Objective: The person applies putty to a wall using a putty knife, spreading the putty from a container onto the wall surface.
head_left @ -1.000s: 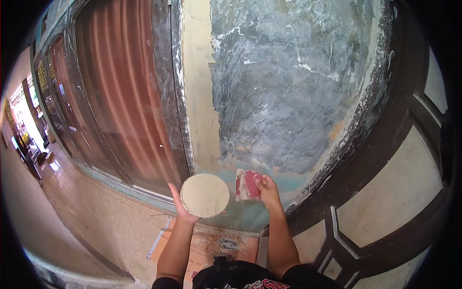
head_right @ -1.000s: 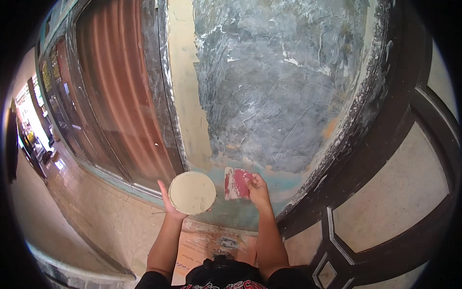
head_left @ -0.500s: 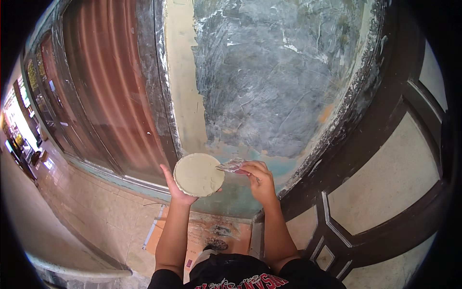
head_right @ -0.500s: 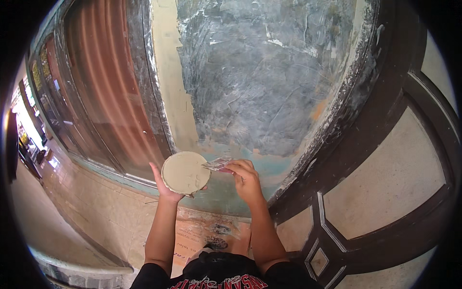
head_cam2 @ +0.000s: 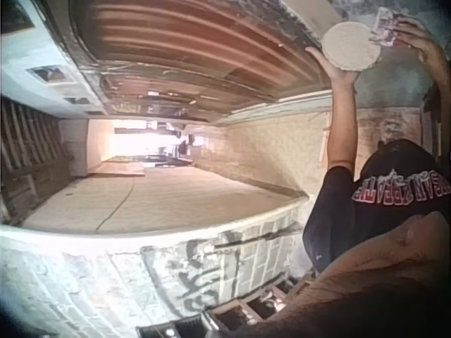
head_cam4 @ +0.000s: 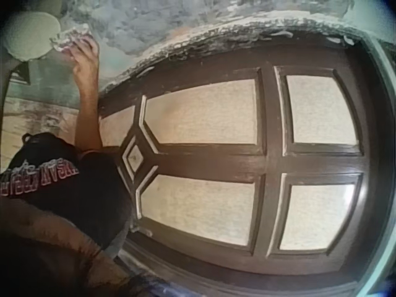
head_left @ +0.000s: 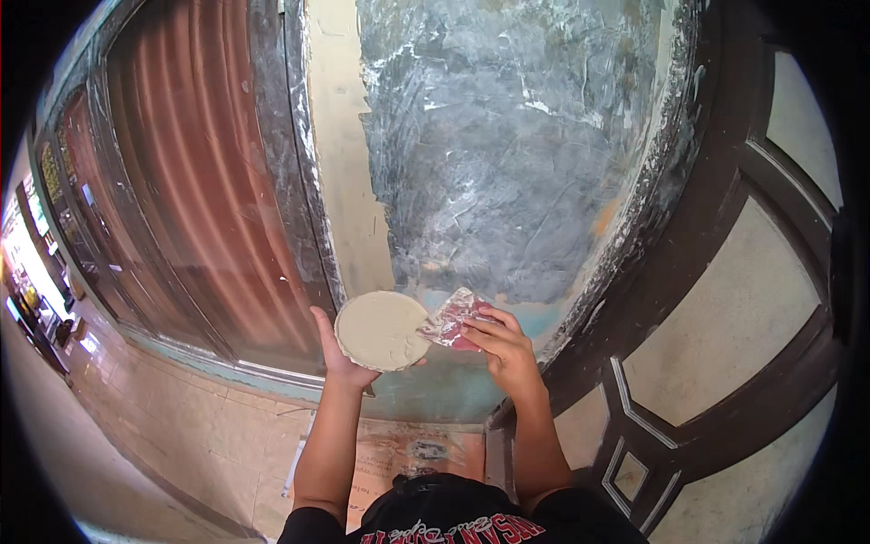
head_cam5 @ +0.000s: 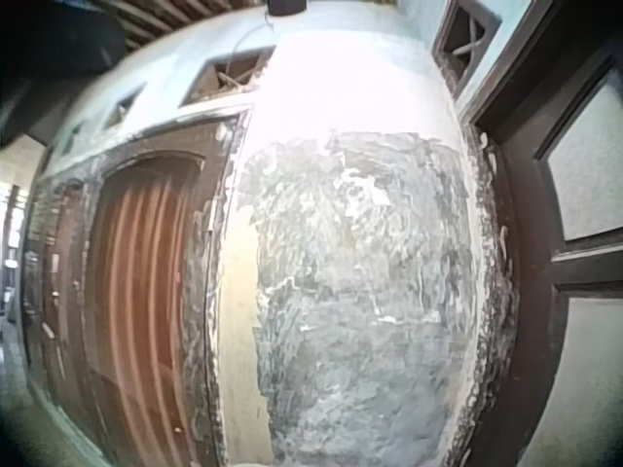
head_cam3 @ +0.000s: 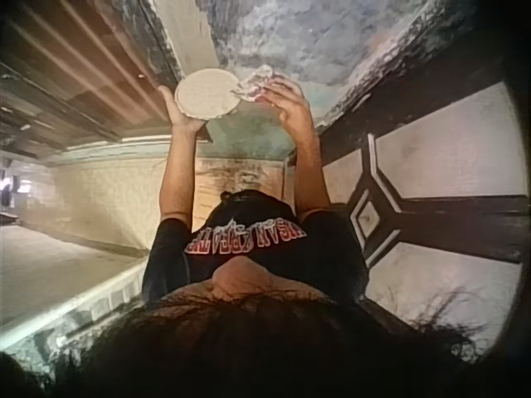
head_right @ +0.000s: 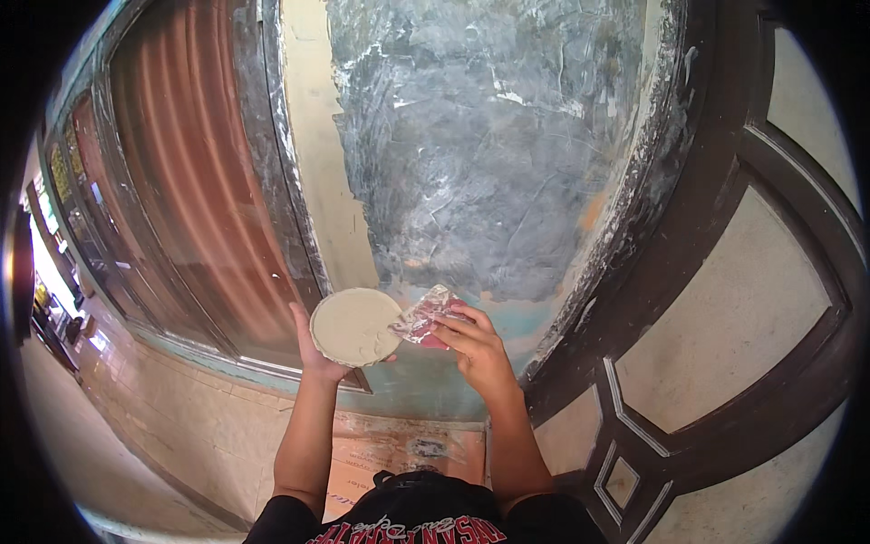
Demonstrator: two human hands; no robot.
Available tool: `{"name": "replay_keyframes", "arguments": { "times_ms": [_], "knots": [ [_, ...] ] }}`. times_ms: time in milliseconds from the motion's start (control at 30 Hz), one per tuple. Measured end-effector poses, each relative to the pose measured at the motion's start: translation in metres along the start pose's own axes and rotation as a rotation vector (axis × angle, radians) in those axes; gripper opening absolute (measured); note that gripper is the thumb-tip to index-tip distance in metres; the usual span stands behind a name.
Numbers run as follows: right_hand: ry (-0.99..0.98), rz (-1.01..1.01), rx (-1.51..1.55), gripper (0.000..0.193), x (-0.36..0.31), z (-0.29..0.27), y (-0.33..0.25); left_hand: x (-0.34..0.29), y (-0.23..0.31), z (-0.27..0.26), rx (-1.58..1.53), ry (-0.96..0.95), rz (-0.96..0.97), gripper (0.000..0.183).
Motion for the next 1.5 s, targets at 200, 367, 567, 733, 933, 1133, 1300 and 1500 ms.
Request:
{"name": "replay_keyframes", "arguments": {
  "times_ms": [200, 367, 567, 733, 933, 1133, 1300, 1500],
  "knots": [
    [-0.043, 0.002, -0.041, 0.052, 0.013, 0.011, -0.018, -0.003, 0.023, -0.004, 0.014, -0.017, -0.035, 0.127],
    [-0.042, 0.006, -0.030, 0.053, 0.017, 0.028, -0.027, -0.005, 0.034, -0.010, 0.108, -0.048, -0.065, 0.125],
    [-0.054, 0.017, -0.023, 0.052, 0.015, 0.038, -0.031, -0.007, 0.034, -0.017, -0.015, 0.023, -0.081, 0.122],
    [-0.012, 0.047, 0.092, 0.054, 0.014, 0.041, -0.027, -0.006, 0.029, -0.023, -0.009, 0.071, -0.060, 0.119],
    [0.069, 0.037, 0.137, 0.051, 0.017, 0.042, -0.008, -0.003, 0.014, -0.030, -0.043, 0.071, 0.028, 0.118],
    [0.050, 0.018, 0.080, 0.044, 0.015, 0.045, 0.012, -0.014, -0.002, -0.028, -0.126, -0.023, 0.157, 0.117],
    [0.057, -0.006, 0.090, 0.041, 0.016, 0.051, 0.021, -0.027, -0.014, -0.035, -0.080, 0.054, 0.251, 0.116],
    [0.097, 0.063, 0.114, 0.034, 0.017, 0.059, 0.030, -0.035, -0.025, -0.033, -0.067, 0.157, 0.291, 0.117]
  ]
}}
Point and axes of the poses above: each hand's wrist, its own x-axis towards the middle knuckle, its own z-axis out of the palm, y = z × x, the point moved 2 cm from there along x, towards the middle knuckle, and after that the axes turned 10 degrees about -z, right-handed, at the moved point
